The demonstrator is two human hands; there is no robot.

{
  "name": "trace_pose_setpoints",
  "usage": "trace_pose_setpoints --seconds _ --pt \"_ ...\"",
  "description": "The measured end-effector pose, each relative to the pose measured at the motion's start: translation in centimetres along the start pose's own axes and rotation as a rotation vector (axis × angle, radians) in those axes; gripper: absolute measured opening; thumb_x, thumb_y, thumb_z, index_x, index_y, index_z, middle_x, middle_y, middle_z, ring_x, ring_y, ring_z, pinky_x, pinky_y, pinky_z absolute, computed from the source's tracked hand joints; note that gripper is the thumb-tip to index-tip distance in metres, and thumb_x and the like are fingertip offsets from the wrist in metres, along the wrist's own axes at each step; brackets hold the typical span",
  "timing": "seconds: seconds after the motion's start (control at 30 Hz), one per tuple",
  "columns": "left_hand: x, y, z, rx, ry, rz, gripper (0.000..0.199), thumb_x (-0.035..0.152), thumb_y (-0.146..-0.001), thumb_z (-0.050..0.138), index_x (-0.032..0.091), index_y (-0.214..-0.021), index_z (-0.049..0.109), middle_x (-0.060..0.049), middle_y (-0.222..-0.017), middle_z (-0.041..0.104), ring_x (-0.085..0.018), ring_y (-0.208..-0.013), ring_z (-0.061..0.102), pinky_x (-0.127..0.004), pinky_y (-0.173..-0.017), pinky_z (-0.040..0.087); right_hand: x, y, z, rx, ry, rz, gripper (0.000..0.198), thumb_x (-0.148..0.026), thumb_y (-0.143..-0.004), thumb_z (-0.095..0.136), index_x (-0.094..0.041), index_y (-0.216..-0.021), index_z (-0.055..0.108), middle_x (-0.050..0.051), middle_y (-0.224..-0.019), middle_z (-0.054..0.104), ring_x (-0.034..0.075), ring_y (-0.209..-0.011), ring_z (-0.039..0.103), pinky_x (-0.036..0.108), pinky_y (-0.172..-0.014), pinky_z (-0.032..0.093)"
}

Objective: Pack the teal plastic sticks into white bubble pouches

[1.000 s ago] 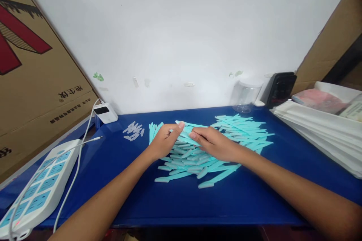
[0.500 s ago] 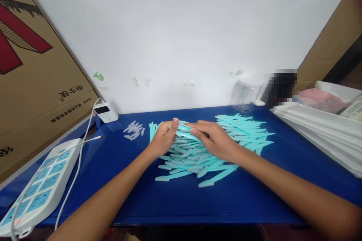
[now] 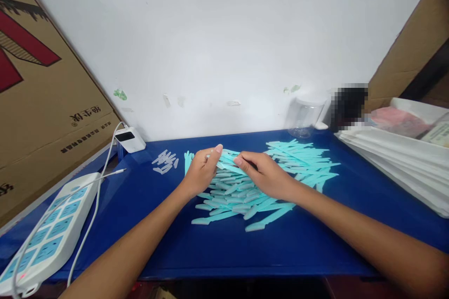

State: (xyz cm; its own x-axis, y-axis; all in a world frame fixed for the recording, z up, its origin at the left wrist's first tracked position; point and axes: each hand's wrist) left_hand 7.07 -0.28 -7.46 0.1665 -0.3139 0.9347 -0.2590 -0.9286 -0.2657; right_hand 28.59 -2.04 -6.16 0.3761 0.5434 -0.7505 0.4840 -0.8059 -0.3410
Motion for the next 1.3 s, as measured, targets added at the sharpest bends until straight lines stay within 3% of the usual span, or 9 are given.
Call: trace_pose_setpoints --seconds 0.2,0.67,0.77,0.83,0.93,1.0,1.13,1.2,1.3 --pt "-0.1 0.1 0.3 0.091 -0.104 0.102 0.058 0.063 -0.103 0.048 0.022 -0.067 0.030 0.007 -0.057 0.024 -0.007 -0.047 0.023 -0.025 -0.045 0.021 0.1 -0.2 0.4 0.017 -0.068 0.040 0.048 -0.054 -0.107 0.046 -0.022 -0.072 0.040 -0.005 -0.066 0.035 0.012 -0.061 0.032 0.028 -0.058 0.026" --pt "0.6 -0.1 1.0 0.168 -0.063 0.108 0.058 0.063 -0.101 0.052 0.022 -0.063 0.035 0.006 -0.053 0.032 -0.008 -0.046 0.028 -0.024 -0.043 0.021 -0.8 -0.5 -0.2 0.060 -0.028 -0.011 0.048 -0.049 -0.108 0.047 -0.021 -0.070 0.037 -0.005 -0.067 0.034 0.012 -0.063 0.033 0.029 -0.060 0.027" --pt "0.5 -1.2 -1.2 0.276 0.025 0.094 0.057 0.065 -0.098 0.056 0.022 -0.065 0.040 0.007 -0.053 0.033 -0.008 -0.043 0.029 -0.022 -0.041 0.023 -0.3 -0.3 -1.2 0.083 0.001 -0.018 0.048 -0.049 -0.108 0.046 -0.021 -0.070 0.039 -0.004 -0.068 0.037 0.012 -0.063 0.035 0.029 -0.060 0.027" --pt "0.7 -2.2 -4.2 0.508 0.106 0.133 0.058 0.068 -0.095 0.058 0.023 -0.065 0.038 0.008 -0.053 0.030 -0.008 -0.042 0.027 -0.022 -0.040 0.023 0.4 -0.3 -2.3 0.137 0.036 -0.006 0.048 -0.050 -0.107 0.047 -0.022 -0.070 0.040 -0.004 -0.068 0.037 0.012 -0.063 0.035 0.030 -0.060 0.027" --pt "1.0 -3.2 -8.9 0.663 -0.068 0.205 0.060 0.071 -0.097 0.050 0.025 -0.064 0.030 0.008 -0.052 0.024 -0.009 -0.042 0.023 -0.023 -0.042 0.024 1.9 -0.5 -3.7 0.250 0.098 0.010 0.049 -0.051 -0.107 0.046 -0.022 -0.070 0.037 -0.004 -0.067 0.034 0.013 -0.062 0.033 0.030 -0.059 0.026" --pt "1.1 -3.2 -11.1 0.590 -0.504 0.194 0.060 0.069 -0.100 0.042 0.025 -0.061 0.031 0.004 -0.051 0.032 -0.013 -0.046 0.035 -0.026 -0.048 0.030 2.8 -0.7 -4.0 0.299 0.148 0.013 0.048 -0.051 -0.107 0.044 -0.022 -0.070 0.037 -0.004 -0.066 0.035 0.013 -0.062 0.033 0.030 -0.059 0.026" --pt "0.9 -2.7 -13.2 0.202 -1.271 -0.063 0.063 0.062 -0.102 0.030 0.022 -0.060 0.052 -0.012 -0.066 0.064 -0.028 -0.075 0.064 -0.033 -0.067 0.042 4.0 -0.7 -3.4 0.281 0.240 0.022 0.047 -0.051 -0.108 0.043 -0.022 -0.072 0.039 -0.004 -0.065 0.039 0.013 -0.060 0.035 0.031 -0.059 0.025" --pt "0.6 -2.5 -13.9 0.087 -1.416 -0.256 0.067 0.060 -0.102 0.023 0.020 -0.070 0.065 -0.019 -0.082 0.073 -0.034 -0.088 0.069 -0.036 -0.074 0.045 4.3 -0.7 -3.1 0.264 0.268 0.021 0.047 -0.052 -0.108 0.042 -0.022 -0.072 0.040 -0.003 -0.064 0.041 0.014 -0.059 0.036 0.031 -0.059 0.024" --pt "0.2 -2.4 -14.8 0.026 -1.460 -0.442 0.069 0.062 -0.100 0.024 0.018 -0.079 0.074 -0.022 -0.092 0.076 -0.037 -0.093 0.071 -0.039 -0.077 0.048 4.5 -0.7 -3.0 0.248 0.299 0.023 0.047 -0.053 -0.108 0.041 -0.022 -0.072 0.040 -0.003 -0.063 0.042 0.014 -0.058 0.037 0.032 -0.060 0.024"
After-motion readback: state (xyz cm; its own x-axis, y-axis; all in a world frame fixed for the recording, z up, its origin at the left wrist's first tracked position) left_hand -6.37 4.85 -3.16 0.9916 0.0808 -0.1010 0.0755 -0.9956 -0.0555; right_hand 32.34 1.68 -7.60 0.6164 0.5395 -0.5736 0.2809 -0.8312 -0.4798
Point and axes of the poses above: each hand's wrist, its own y-axis away from the middle knuckle, its own z-axis out of the palm, x = y × z
